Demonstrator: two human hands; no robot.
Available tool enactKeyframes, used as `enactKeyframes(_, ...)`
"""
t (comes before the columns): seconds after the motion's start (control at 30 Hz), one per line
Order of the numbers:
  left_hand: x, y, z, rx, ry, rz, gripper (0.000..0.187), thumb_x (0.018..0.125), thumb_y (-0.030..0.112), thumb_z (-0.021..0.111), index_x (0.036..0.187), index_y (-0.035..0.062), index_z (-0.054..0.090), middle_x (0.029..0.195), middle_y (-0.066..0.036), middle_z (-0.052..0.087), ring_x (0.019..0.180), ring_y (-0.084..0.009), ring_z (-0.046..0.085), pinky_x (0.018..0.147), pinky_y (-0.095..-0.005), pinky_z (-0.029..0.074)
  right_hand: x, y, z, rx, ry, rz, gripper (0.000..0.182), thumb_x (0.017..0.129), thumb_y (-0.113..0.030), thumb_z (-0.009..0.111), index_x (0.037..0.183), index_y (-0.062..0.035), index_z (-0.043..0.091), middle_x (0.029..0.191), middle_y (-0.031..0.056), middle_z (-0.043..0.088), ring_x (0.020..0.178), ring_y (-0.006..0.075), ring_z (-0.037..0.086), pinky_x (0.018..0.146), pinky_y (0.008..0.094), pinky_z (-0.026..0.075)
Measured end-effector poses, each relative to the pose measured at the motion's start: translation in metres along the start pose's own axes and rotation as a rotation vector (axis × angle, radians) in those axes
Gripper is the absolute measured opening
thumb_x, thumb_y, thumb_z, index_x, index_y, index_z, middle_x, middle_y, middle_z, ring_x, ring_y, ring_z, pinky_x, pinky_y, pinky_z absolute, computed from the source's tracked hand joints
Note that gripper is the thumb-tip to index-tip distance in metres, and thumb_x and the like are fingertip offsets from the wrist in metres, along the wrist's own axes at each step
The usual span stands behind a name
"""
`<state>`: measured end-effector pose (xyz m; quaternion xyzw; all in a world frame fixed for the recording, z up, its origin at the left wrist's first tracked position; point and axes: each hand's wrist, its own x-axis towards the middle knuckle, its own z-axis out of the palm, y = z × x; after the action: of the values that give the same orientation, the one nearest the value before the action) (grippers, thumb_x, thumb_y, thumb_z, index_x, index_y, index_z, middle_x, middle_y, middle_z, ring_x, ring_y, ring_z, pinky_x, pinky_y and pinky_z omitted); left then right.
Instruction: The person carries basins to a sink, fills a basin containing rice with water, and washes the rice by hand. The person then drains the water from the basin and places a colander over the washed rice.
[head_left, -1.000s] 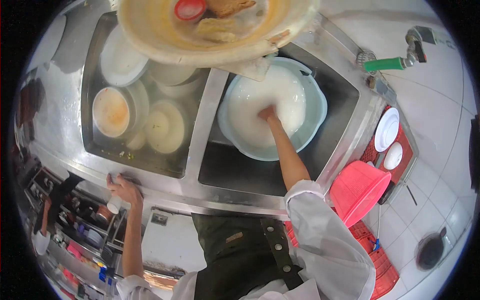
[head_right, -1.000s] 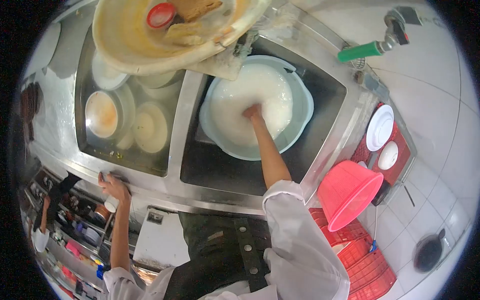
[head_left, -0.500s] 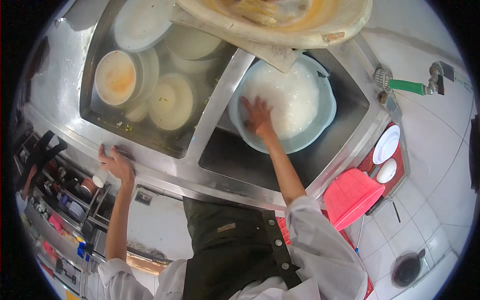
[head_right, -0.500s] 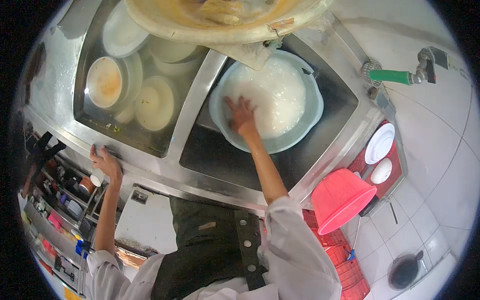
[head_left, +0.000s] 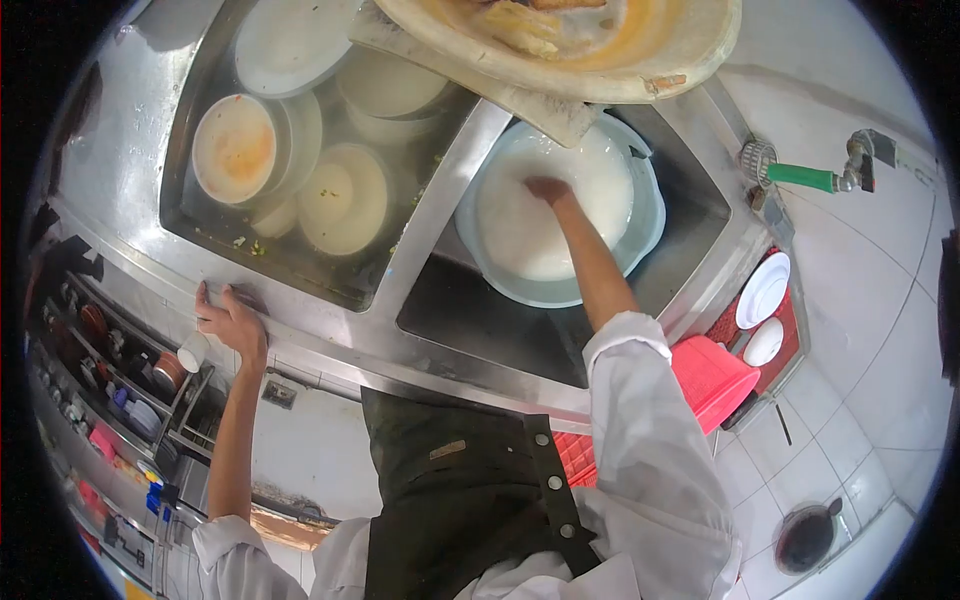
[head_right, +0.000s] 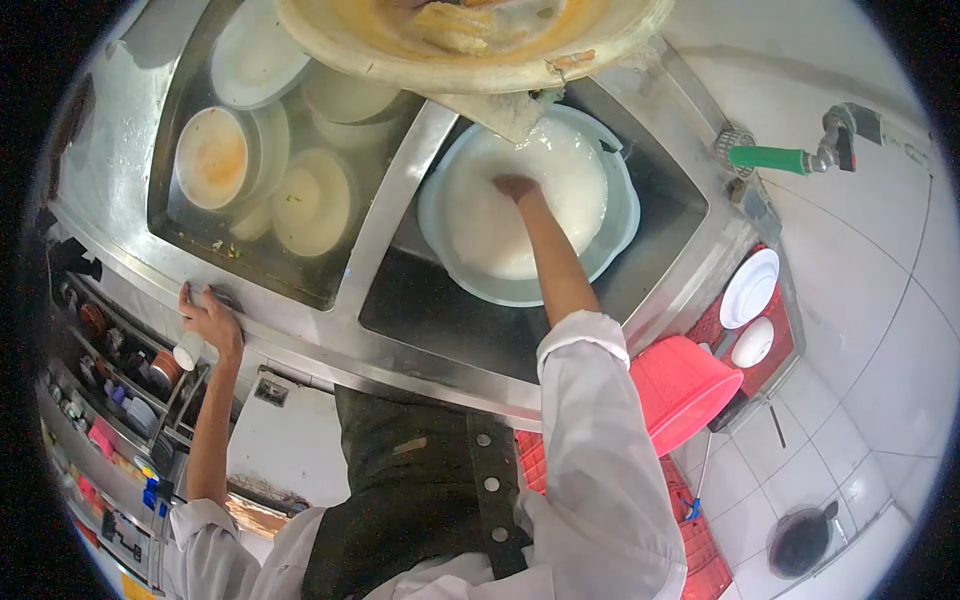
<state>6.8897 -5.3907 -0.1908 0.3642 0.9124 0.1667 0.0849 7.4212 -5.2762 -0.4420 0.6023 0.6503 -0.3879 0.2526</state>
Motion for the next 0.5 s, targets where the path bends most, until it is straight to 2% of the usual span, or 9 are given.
enactKeyframes(0.07, 0.002, -0.006, 0.003, -0.006, 0.024, 0.055, 0.054, 0.095, 0.034, 0.05, 0.139, 0.0063, 0.037, 0.129, -0.032, 0.036, 0.11, -0.0422, 0.042, 0.096, -0.045, 0.036, -0.006, 0.005, -0.018, -0.045, -0.003, -0.006, 0.048, 0.08, -0.043, 0.064, 0.105, -0.0013, 0.063, 0.11, 0.0218, 0.065, 0.105, 0.0359, 0.061, 0.09, 0.0432, 0.049)
enactKeyframes(0.17, 0.0, 0.001, 0.0, 0.012, 0.035, 0.037, 0.053, 0.095, 0.033, 0.051, 0.139, 0.0067, 0.037, 0.128, -0.032, 0.037, 0.111, -0.0426, 0.042, 0.096, -0.0456, 0.035, -0.031, 0.019, -0.026, -0.054, 0.025, -0.012, 0.048, 0.081, -0.043, 0.063, 0.101, -0.0001, 0.065, 0.107, 0.0219, 0.066, 0.103, 0.0367, 0.062, 0.089, 0.043, 0.05)
enactKeyframes(0.23, 0.0, -0.001, -0.001, 0.011, 0.031, 0.026, 0.053, 0.094, 0.032, 0.051, 0.139, 0.0067, 0.038, 0.128, -0.032, 0.037, 0.112, -0.0425, 0.041, 0.097, -0.0457, 0.035, -0.066, 0.028, -0.016, 0.168, 0.109, 0.147, 0.049, 0.082, -0.042, 0.063, 0.102, 0.0024, 0.068, 0.12, 0.0283, 0.059, 0.105, 0.0384, 0.062, 0.091, 0.0431, 0.048)
enactKeyframes(0.37, -0.002, 0.012, -0.005, -0.035, 0.002, -0.052, 0.052, 0.094, 0.031, 0.052, 0.138, 0.0073, 0.039, 0.128, -0.031, 0.039, 0.113, -0.0424, 0.041, 0.099, -0.0458, 0.033, -0.102, 0.029, -0.011, 0.203, -0.047, 0.292, 0.05, 0.085, -0.039, 0.058, 0.112, 0.0025, 0.064, 0.111, 0.0244, 0.064, 0.105, 0.0378, 0.061, 0.092, 0.0423, 0.047)
enactKeyframes(0.43, -0.002, 0.002, -0.002, -0.036, 0.006, -0.018, 0.052, 0.094, 0.031, 0.053, 0.138, 0.0071, 0.039, 0.129, -0.031, 0.038, 0.114, -0.0425, 0.04, 0.099, -0.0457, 0.033, -0.105, 0.053, 0.031, 0.452, 0.09, 0.011, 0.049, 0.09, -0.035, 0.054, 0.124, 0.0, 0.061, 0.12, 0.0225, 0.062, 0.111, 0.0352, 0.059, 0.098, 0.041, 0.044)
enactKeyframes(0.47, 0.0, -0.002, -0.001, -0.032, 0.016, 0.02, 0.052, 0.094, 0.031, 0.053, 0.138, 0.0069, 0.039, 0.129, -0.031, 0.038, 0.115, -0.0427, 0.039, 0.099, -0.0455, 0.033, -0.118, 0.044, 0.03, 0.449, 0.091, 0.009, 0.049, 0.09, -0.035, 0.054, 0.124, 0.0, 0.061, 0.12, 0.0225, 0.062, 0.111, 0.0352, 0.059, 0.098, 0.041, 0.044)
enactKeyframes(0.5, 0.001, -0.004, 0.0, -0.031, 0.011, 0.02, 0.052, 0.094, 0.031, 0.053, 0.138, 0.0069, 0.039, 0.129, -0.031, 0.038, 0.115, -0.0427, 0.039, 0.099, -0.0455, 0.033, -0.141, 0.028, 0.029, 0.687, 0.188, 0.006, 0.045, 0.089, -0.032, 0.057, 0.122, -0.0024, 0.063, 0.124, 0.0206, 0.061, 0.116, 0.0339, 0.057, 0.101, 0.0402, 0.042)
